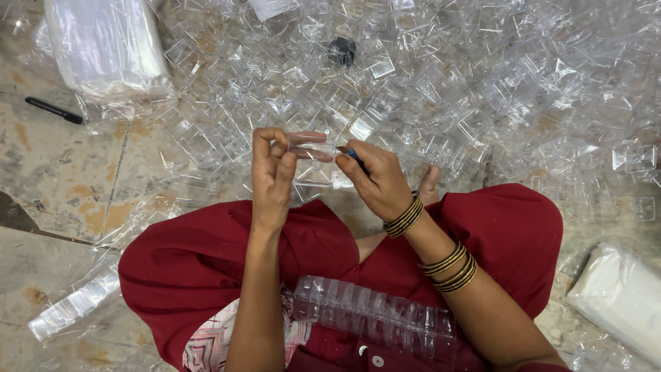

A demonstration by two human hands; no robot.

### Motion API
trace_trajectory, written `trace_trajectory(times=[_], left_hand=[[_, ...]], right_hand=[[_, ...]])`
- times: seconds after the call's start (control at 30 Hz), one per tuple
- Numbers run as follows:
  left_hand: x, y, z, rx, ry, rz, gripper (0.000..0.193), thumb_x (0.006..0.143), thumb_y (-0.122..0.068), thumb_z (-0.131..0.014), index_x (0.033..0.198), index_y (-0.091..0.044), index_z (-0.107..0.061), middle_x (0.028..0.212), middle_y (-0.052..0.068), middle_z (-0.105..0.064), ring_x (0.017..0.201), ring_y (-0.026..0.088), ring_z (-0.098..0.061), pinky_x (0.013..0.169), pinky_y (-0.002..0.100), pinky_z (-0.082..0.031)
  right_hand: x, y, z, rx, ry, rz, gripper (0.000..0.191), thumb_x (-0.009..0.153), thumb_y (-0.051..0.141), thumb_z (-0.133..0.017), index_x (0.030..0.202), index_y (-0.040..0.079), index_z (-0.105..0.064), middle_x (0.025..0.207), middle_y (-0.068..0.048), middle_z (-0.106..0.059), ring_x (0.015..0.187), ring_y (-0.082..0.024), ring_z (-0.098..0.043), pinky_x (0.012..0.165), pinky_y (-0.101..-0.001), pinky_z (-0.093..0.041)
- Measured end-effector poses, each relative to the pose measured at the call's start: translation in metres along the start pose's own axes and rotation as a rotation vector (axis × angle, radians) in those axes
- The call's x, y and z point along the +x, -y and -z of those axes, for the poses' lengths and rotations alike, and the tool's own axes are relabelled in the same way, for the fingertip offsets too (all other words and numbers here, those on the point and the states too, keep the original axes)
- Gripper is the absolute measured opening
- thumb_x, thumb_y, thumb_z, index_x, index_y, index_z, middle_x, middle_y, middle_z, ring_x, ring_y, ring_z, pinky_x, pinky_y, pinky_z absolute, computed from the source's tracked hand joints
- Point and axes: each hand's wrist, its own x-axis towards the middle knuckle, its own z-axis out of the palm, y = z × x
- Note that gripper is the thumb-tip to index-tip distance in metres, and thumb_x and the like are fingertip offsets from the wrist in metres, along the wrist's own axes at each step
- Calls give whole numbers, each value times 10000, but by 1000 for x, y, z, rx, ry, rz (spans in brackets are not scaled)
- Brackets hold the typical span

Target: The person sits on the floor and cuts clear plastic cups into strips using a small blue-handled blade, working one cup at a time. They place finished cut pieces onto large piles of cut plastic around them and occasionally gather more cups to cut.

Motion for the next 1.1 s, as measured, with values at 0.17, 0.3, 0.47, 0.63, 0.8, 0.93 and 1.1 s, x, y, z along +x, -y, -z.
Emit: trace_trajectory(times=[0.17,0.3,0.47,0.63,0.8,0.93,1.1], left_hand=[[-20,-5,17,55,-60,-84,695,1059,-682,-487,1343,-50,-435,1133,143,-639,959,187,-613,883,333,-525],[-41,-11,34,232,-68,-167,729,1055,-711,-430,1261,-31,-593,1114,102,-634,908,160,-601,802,306,-505],[-50,-12,36,492,-144,-164,799,1032,-765,-382,1132,-30,-678,1074,47,-660,818,115,-600,778,290,-485],[-48,-29,57,375,-142,-46,760,1047,-738,-367,1244,-50,-620,1132,85,-674,902,139,-611,802,296,-518],[-54,-58,90,-157,77,216,694,1011,-588,-535,1432,-39,-481,1268,167,-674,1128,219,-676,966,359,-577],[-64,-82,119,-125,70,285,738,963,-411,-711,1517,-17,-424,1319,190,-628,1080,259,-681,952,375,-546],[-72,-89,181,-229,-51,181,734,971,-276,-771,1560,-13,-421,1427,157,-547,1206,186,-634,978,393,-591]], right_hand=[[-8,22,-14,-123,79,23,492,949,516,-626,881,39,-522,742,-61,-488,610,-174,-499,573,-343,-403],[-16,37,-32,-241,75,146,641,814,677,-694,864,62,-519,759,-48,-522,614,-174,-542,551,-323,-437],[-22,39,-41,-438,58,183,545,899,598,-682,835,71,-556,730,-52,-537,616,-207,-561,562,-356,-434],[-20,59,-65,-439,64,190,419,974,450,-667,792,74,-634,667,-60,-584,540,-207,-551,515,-373,-406],[-12,71,-85,-30,-65,-66,336,1078,336,-604,918,40,-613,726,-37,-560,629,-108,-495,589,-300,-406],[-10,83,-109,289,-63,-205,300,1095,326,-589,1004,40,-599,794,42,-530,690,-44,-440,605,-260,-389],[8,113,-165,344,12,-167,310,936,205,-759,1140,44,-590,903,59,-571,684,-33,-420,610,-218,-366]])
